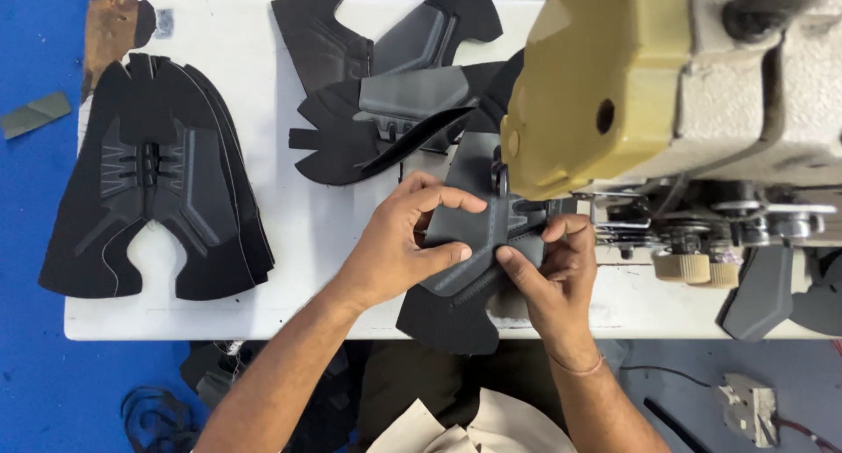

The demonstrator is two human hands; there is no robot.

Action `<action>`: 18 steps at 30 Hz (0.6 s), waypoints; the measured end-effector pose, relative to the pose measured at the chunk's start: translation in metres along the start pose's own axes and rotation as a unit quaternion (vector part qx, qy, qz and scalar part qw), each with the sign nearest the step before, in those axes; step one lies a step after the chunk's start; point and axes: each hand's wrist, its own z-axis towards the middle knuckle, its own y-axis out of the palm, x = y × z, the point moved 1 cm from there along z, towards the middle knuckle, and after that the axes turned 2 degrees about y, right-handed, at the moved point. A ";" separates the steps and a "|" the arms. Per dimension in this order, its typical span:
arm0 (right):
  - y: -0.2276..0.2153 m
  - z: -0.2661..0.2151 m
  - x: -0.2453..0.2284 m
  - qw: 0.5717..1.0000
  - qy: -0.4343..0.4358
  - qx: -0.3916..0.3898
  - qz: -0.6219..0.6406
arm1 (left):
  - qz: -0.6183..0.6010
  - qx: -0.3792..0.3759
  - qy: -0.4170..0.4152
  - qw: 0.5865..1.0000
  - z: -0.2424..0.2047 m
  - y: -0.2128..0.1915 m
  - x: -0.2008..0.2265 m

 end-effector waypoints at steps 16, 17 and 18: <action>0.011 0.008 -0.019 0.996 0.068 0.004 0.056 | 0.020 -0.007 0.010 1.000 0.038 -0.017 0.001; 0.010 0.007 -0.016 0.996 0.067 0.006 0.055 | 0.019 -0.009 0.011 1.000 0.039 -0.018 0.002; 0.009 0.007 -0.013 0.997 0.066 0.016 0.042 | 0.015 -0.008 0.008 1.000 0.041 -0.018 0.003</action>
